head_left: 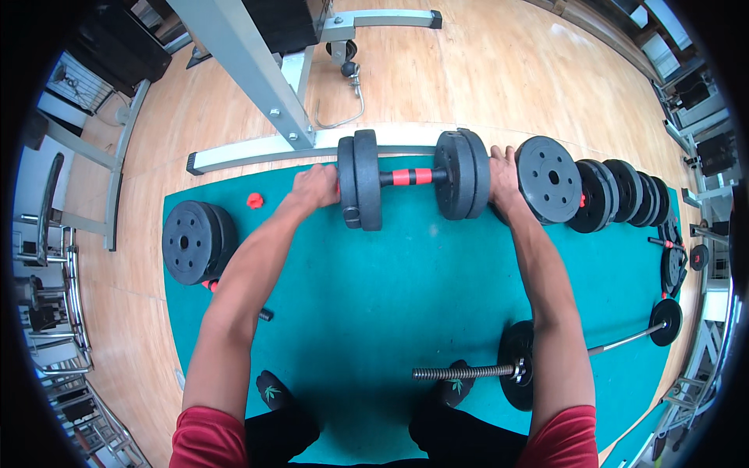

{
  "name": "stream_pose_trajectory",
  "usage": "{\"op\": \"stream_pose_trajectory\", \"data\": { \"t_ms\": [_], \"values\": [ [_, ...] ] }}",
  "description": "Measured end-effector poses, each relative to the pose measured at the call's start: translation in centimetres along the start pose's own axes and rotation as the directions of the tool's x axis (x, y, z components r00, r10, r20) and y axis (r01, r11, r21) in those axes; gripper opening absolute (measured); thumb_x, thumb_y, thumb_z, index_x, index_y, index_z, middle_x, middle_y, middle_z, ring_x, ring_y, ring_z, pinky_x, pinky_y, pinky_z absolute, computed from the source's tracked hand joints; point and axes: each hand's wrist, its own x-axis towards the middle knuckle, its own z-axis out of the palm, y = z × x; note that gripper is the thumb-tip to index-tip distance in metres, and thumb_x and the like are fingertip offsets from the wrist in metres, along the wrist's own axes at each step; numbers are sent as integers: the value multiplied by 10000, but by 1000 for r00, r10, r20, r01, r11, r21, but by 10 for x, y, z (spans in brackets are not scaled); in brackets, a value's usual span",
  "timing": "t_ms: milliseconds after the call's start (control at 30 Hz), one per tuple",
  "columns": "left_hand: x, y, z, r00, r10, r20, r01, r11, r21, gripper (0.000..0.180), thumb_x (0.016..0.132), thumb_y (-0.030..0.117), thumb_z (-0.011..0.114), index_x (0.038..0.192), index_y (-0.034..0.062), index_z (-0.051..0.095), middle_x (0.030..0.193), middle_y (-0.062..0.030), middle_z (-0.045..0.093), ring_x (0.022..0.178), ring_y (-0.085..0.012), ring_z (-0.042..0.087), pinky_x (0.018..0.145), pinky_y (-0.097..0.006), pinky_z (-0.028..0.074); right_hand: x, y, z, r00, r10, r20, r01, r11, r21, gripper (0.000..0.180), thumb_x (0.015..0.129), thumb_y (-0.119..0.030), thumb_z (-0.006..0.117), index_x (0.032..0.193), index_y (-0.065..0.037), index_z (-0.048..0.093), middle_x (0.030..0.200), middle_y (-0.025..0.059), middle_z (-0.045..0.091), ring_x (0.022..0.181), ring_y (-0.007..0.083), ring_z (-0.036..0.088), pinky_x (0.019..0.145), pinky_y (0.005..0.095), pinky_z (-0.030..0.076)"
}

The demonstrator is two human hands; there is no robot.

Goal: The person assembles adjustable dumbbells by sliding weighted plates onto threaded bars and securing them with spin-lock collars.

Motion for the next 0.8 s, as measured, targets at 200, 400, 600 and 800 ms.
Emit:
{"op": "stream_pose_trajectory", "data": {
  "t_ms": [200,400,600,800],
  "values": [
    [6,17,-16,998,11,61,-10,1000,-5,281,810,257,662,1023,81,712,1033,-189,708,1009,-349,676,867,-457,546,-3,1,-10,989,5,150,45,943,-330,303,920,-251,538,1129,-113,709,1076,32,688,1316,256,417,1184,625,71],
    [4,16,-10,998,-36,46,37,999,-21,266,803,230,678,1011,68,711,1035,-192,707,1020,-354,674,881,-452,545,-8,-2,-27,992,31,122,45,815,-577,362,961,-323,520,1257,-146,632,1266,50,598,1390,301,354,1183,665,14],
    [1,10,5,999,21,-50,-28,987,-156,364,796,54,676,1146,9,586,1096,-242,667,1063,-404,636,895,-479,531,-52,29,-42,983,60,-176,-97,973,-212,503,832,-364,701,1274,-151,592,1450,125,434,1403,323,337,1158,683,111],
    [0,-9,17,958,176,-228,-238,929,-284,429,744,-53,658,1149,-2,527,1127,-257,609,1085,-444,587,921,-490,501,-114,-7,-32,885,155,-439,-37,963,265,518,830,-193,629,1321,-59,532,1373,154,505,1358,304,405,1140,685,130]
  ]
}}
